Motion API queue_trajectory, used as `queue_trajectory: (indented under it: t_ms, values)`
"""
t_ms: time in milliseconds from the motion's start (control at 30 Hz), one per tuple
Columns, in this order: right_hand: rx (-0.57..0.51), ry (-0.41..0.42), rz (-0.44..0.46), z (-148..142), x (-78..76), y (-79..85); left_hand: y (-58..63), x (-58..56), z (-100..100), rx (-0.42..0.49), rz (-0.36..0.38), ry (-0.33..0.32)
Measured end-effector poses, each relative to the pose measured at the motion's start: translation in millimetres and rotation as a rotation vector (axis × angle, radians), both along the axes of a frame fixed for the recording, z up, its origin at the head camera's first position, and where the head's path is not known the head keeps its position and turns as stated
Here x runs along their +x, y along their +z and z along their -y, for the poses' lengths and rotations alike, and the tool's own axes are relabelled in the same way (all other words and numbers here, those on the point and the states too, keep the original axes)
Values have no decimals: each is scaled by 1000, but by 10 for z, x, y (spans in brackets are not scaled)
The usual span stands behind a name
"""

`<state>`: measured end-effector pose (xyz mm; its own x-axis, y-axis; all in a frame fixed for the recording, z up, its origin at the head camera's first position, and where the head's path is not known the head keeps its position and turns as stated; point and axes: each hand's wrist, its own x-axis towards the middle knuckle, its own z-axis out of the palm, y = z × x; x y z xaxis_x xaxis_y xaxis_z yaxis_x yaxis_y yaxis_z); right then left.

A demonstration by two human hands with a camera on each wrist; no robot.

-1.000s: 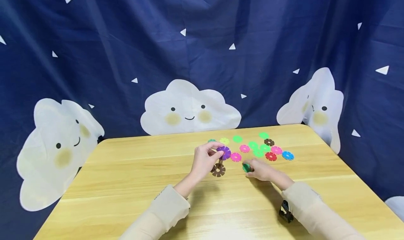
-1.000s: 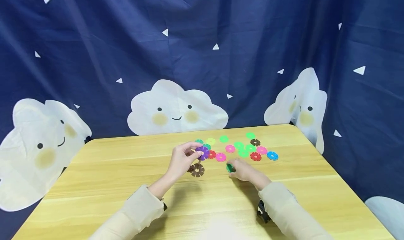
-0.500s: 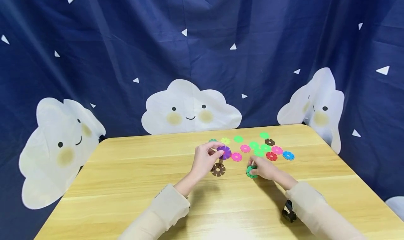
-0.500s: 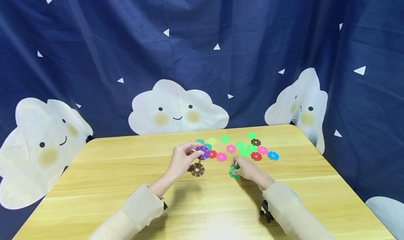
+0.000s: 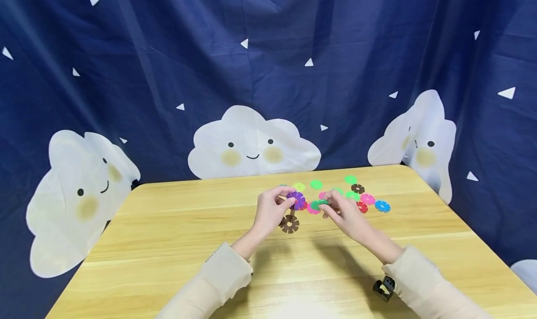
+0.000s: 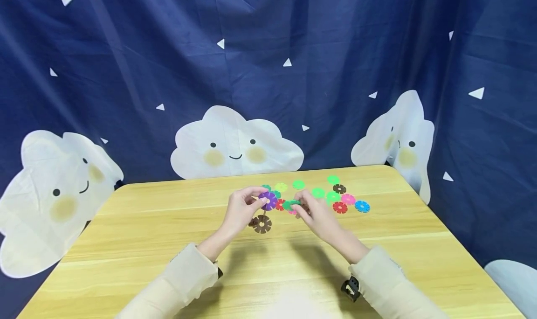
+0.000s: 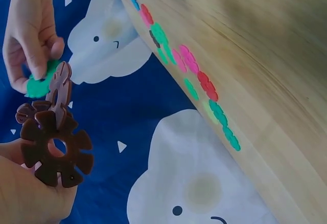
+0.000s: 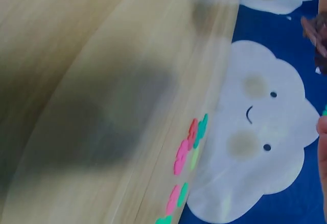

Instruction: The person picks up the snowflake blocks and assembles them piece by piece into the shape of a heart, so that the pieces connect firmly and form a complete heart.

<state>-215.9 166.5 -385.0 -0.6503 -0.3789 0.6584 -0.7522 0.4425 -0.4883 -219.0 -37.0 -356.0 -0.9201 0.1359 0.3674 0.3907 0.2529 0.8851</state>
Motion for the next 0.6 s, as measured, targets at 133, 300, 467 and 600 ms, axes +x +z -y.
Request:
queue_trajectory:
  t_ms: [133, 300, 467, 600]
  values:
    - [-20, 35, -161, 72, 19, -2, 3, 10, -10, 10, 9, 4]
    - [1, 34, -315, 102, 29, -12, -6, 12, -26, -1, 29, 9]
    - [2, -3, -418, 126, 25, -26, -3, 12, -28, 14, 36, 11]
    - [-16, -22, -472, 165, 22, -35, 18, 26, -38, 34, 48, 0]
